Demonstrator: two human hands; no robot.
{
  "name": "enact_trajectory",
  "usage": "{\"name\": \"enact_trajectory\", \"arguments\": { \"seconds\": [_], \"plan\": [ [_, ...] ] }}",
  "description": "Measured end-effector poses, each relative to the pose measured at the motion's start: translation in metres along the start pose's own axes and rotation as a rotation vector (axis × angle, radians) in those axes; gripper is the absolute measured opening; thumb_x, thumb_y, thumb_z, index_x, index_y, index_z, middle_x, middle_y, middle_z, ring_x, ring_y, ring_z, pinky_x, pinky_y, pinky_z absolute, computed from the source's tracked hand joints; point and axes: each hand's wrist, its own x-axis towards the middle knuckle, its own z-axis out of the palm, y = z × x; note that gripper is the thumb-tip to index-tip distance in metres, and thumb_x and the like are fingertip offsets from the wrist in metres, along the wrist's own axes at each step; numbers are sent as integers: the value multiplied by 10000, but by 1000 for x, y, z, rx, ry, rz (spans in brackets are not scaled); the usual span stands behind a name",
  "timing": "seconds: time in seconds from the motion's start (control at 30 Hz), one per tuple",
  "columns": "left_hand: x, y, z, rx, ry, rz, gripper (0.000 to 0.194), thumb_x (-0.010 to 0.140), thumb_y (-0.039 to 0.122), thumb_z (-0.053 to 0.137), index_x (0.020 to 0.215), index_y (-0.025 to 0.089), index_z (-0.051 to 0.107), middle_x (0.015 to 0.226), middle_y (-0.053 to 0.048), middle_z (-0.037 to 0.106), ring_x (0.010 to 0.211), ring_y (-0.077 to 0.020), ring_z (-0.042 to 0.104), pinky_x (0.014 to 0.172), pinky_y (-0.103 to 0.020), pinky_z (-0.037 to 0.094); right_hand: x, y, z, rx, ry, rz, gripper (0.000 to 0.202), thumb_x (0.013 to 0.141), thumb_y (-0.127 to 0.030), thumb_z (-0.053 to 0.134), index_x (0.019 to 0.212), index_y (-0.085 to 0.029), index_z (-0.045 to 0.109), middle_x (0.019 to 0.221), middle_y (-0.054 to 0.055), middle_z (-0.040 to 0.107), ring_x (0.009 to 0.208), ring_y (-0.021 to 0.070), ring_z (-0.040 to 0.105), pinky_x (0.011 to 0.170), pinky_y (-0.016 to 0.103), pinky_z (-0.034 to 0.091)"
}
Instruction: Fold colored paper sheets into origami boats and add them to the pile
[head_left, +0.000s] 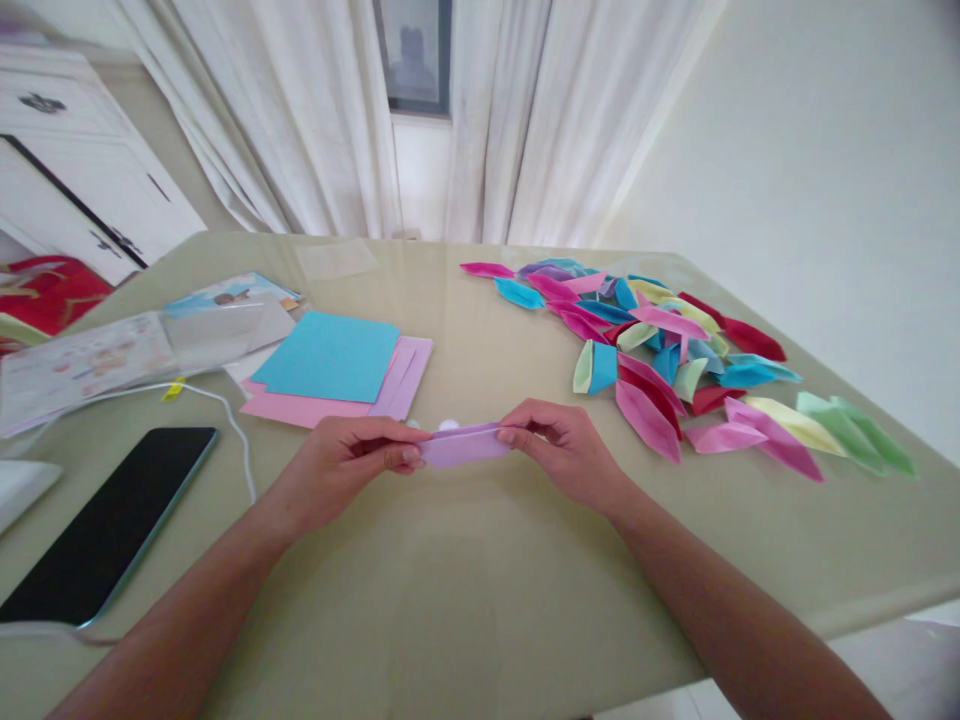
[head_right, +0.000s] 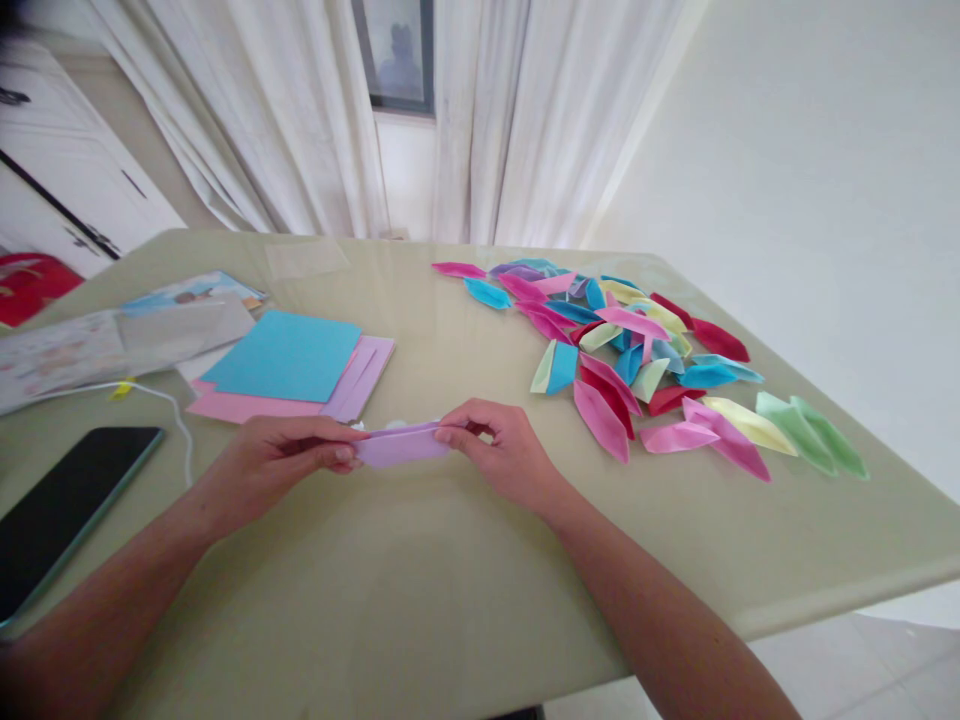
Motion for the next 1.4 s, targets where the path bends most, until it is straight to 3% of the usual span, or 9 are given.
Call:
{"name": "enact_trajectory", "arguments": {
  "seconds": [0.3, 0.43, 0.57, 0.7, 0.8, 0.93, 1.07, 1.17, 1.4],
  "plan": [
    [1, 1, -2, -83, 155, -45, 302, 838, 498, 829, 904, 204, 853, 662, -53, 803, 581, -213, 770, 615, -331, 684, -1, -3, 1, 231, -39, 61, 323, 990, -468, 723, 932, -160, 801, 746, 30, 727, 663, 136, 631, 627, 250, 521],
    [7, -8, -2, -17, 116, -40, 282, 895, 486, 772, 898, 210, 831, 704, -42, 808, 636, -198, 771, 648, -310, 668, -4, -5, 4, 305, -19, 92, 308, 980, -455, 745, 936, -155, 801, 731, 37, 761, 586, 112, 607, 564, 227, 504],
    [7, -14, 2, 105, 45, 59, 250, 959, 438, 710, 952, 213, 819, 1033, -92, 844, 935, -227, 797, 824, -343, 657, -6, -9, 7, 393, -18, 156, 357, 960, -494, 761, 877, -147, 772, 684, 36, 761, 532, 104, 607, 521, 217, 496],
    [-9, -4, 19, 281, 118, 230, 287, 1001, 347, 681, 1274, 296, 752, 1396, -79, 738, 1320, -247, 665, 1163, -454, 499, -11, -14, 18, 408, -45, 235, 361, 945, -493, 783, 887, -138, 745, 746, 52, 787, 575, 102, 648, 569, 213, 528],
    [-26, 4, 39, 330, 72, 264, 439, 936, 368, 773, 1363, 319, 685, 1343, -71, 757, 1228, -269, 702, 1069, -422, 554, -17, -18, 28, 532, -144, 243, 352, 961, -488, 770, 956, -138, 741, 795, 53, 791, 653, 112, 696, 648, 227, 568],
    [-42, 7, 60, 145, 46, 156, 332, 993, 363, 704, 1314, 316, 638, 1184, -45, 789, 1009, -219, 753, 851, -321, 602, -23, -22, 32, 724, -266, 172, 364, 1006, -479, 718, 1153, -147, 743, 888, 64, 797, 737, 126, 728, 706, 254, 593],
    [-48, 8, 68, -166, 2, 65, 355, 1054, 397, 611, 1379, 324, 490, 1213, -73, 783, 1051, -225, 754, 870, -339, 608, -23, -22, 30, 727, -224, 171, 294, 942, -416, 813, 1080, -164, 752, 819, 29, 765, 647, 102, 666, 618, 218, 556],
    [-49, 11, 71, -244, 5, 64, 273, 1073, 419, 569, 1324, 335, 502, 1220, -68, 780, 1020, -208, 759, 813, -310, 618, -24, -21, 31, 637, -173, 185, 262, 918, -405, 834, 963, -156, 766, 711, 0, 711, 556, 83, 598, 533, 190, 501],
    [-58, 14, 78, -263, 111, 115, 240, 1044, 325, 637, 1283, 350, 620, 1314, -65, 747, 1159, -228, 750, 981, -380, 638, -32, -28, 35, 352, 4, -132, 94, 931, -279, 817, 934, -186, 831, 647, 4, 738, 519, 99, 613, 515, 207, 478]
  ]
}}
